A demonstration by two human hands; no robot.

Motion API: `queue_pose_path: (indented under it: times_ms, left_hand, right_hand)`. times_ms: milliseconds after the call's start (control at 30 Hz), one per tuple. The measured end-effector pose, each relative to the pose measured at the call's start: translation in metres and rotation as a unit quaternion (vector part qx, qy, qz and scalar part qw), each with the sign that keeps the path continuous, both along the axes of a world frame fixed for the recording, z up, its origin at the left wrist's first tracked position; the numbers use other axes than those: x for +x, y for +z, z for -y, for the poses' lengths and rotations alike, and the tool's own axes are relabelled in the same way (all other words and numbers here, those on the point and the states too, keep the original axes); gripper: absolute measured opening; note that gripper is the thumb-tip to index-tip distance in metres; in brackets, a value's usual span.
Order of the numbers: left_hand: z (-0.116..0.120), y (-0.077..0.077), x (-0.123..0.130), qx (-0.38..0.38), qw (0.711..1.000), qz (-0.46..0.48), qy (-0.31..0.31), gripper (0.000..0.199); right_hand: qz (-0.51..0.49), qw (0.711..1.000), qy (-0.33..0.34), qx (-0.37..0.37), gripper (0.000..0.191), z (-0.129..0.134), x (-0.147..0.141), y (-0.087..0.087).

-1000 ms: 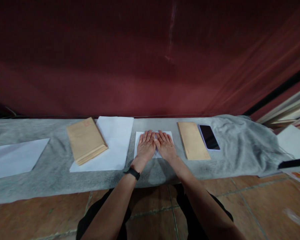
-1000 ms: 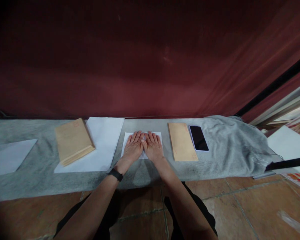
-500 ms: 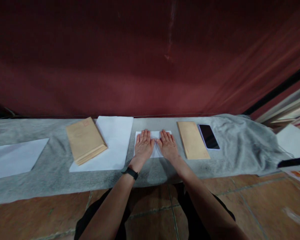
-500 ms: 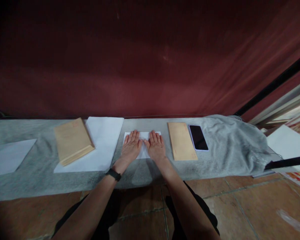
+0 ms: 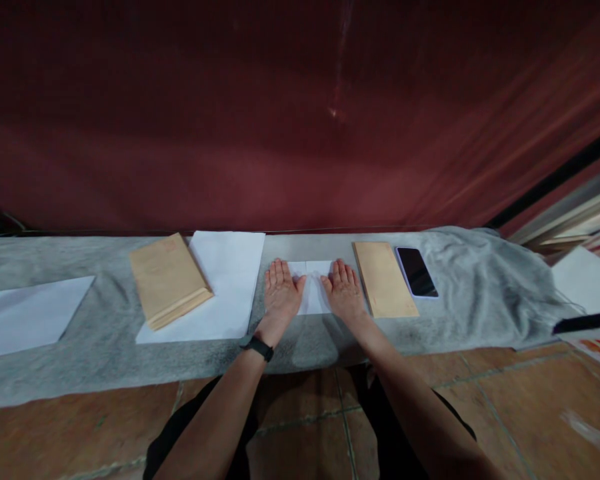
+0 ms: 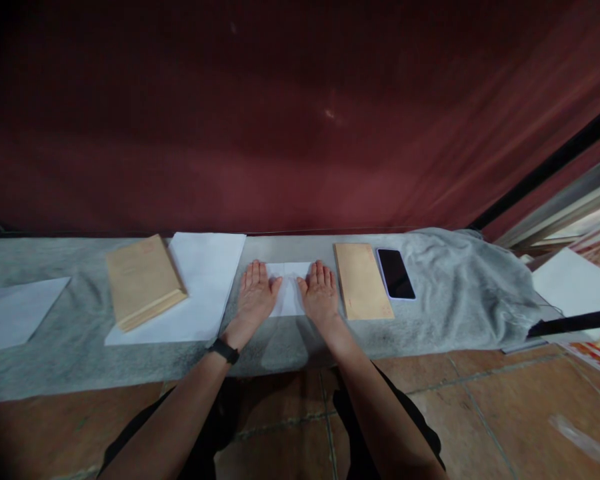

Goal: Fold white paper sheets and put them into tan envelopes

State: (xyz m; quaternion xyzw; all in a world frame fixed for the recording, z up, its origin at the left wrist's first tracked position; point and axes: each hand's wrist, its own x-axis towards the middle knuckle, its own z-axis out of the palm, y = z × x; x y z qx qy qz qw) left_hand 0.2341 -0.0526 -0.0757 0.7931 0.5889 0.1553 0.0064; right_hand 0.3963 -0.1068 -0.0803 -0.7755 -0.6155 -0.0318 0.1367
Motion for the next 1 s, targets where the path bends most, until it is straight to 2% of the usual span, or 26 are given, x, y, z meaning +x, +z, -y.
queue_pose_path:
  times_ms: [233,500,600,733,800,1000]
  left_hand:
    - [0.0,-0.002,-0.002,-0.002,0.999,0.01,0.032,0.074]
    - [0.004,0.004,-0.007,0.005,0.999,0.02,0.031,0.064]
    - [0.007,0.011,-0.006,-0.001,1.0,0.011,-0.016,0.062]
    - [0.012,0.018,0.0,-0.029,0.988,-0.004,-0.149,0.058]
    - [0.014,0.018,0.003,-0.04,0.98,-0.014,-0.197,0.057]
    - [0.017,0.01,0.004,-0.056,0.976,-0.051,-0.203,0.059]
  right_hand:
    - [-0.01,1.0,-0.023,0.012,0.071,0.002,0.001,-0.002]
    - [-0.016,0.999,-0.041,0.015,0.072,0.005,-0.001,0.003]
    - [-0.017,0.999,0.002,0.031,0.068,0.005,-0.002,0.011]
    - [-0.044,0.995,0.095,0.004,0.063,0.003,-0.01,0.021]
    - [-0.063,0.99,0.129,-0.016,0.061,0.003,-0.016,0.022]
    - [-0.077,0.985,0.154,-0.034,0.062,0.001,-0.025,0.013]
